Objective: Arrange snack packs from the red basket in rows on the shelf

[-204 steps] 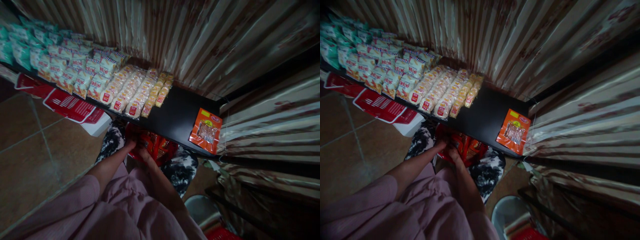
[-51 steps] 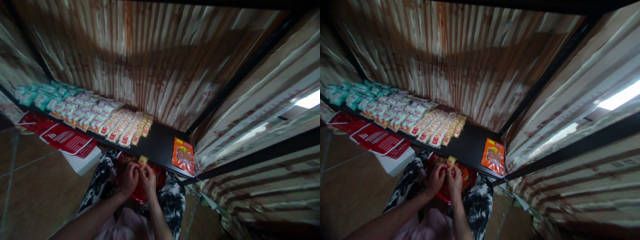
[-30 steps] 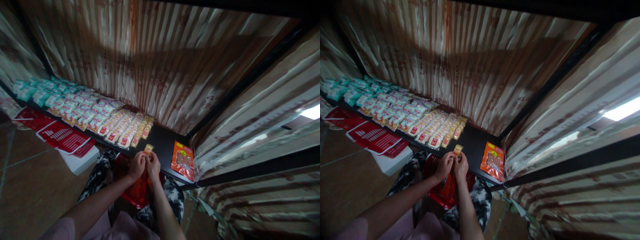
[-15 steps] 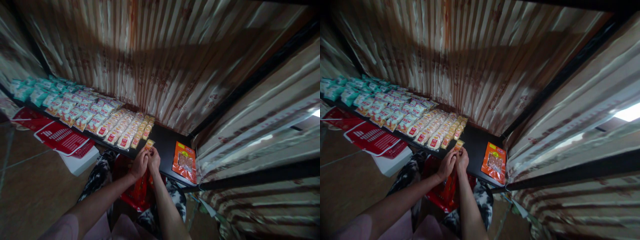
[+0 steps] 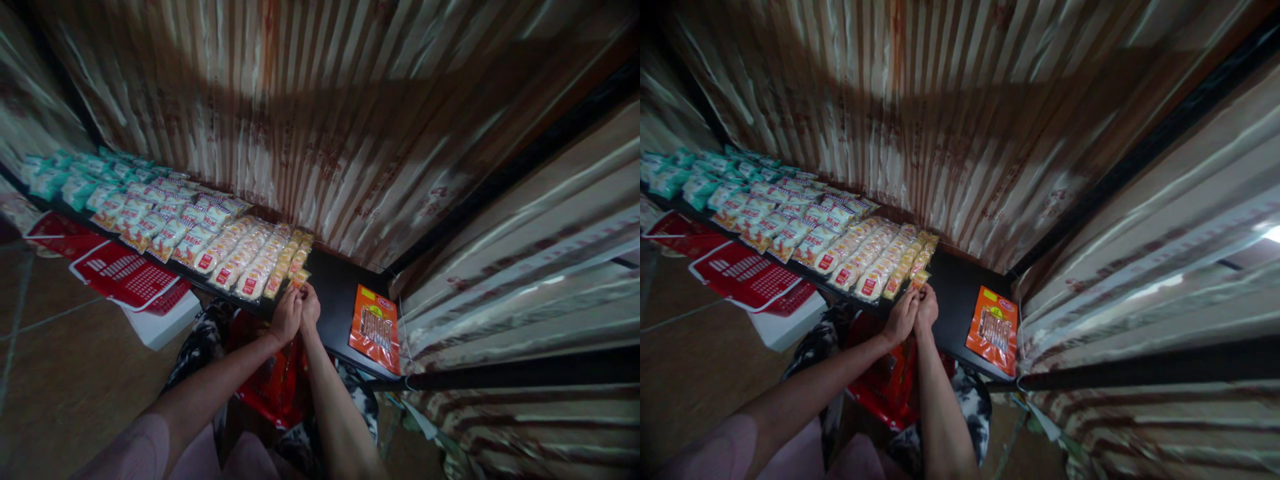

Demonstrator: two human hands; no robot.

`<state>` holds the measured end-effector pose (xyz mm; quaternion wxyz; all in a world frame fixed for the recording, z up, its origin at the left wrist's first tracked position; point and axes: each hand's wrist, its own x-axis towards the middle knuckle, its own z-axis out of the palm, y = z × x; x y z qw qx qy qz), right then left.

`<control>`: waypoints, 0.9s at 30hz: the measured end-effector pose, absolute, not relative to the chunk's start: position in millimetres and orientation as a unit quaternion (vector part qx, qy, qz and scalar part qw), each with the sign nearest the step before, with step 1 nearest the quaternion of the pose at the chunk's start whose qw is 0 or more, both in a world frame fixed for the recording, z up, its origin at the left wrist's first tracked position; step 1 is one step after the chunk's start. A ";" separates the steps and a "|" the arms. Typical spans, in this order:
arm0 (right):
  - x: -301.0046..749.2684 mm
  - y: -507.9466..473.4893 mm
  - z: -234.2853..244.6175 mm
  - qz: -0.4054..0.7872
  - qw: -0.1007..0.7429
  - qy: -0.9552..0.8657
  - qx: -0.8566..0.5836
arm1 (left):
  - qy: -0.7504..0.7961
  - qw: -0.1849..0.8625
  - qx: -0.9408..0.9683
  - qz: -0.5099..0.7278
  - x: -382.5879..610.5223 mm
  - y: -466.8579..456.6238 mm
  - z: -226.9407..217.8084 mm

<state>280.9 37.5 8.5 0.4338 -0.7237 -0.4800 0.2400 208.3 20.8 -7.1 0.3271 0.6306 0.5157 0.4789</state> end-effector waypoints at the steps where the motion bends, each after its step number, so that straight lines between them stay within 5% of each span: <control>1: 280.6 40.0 8.6 0.243 0.435 -0.478 -0.723 | 0.519 0.326 0.628 0.479 208.8 23.1 -7.1; 27: 278.1 58.7 0.5 0.237 0.451 -0.506 -0.696 | 0.538 0.261 0.658 0.457 208.7 41.0 -8.7</control>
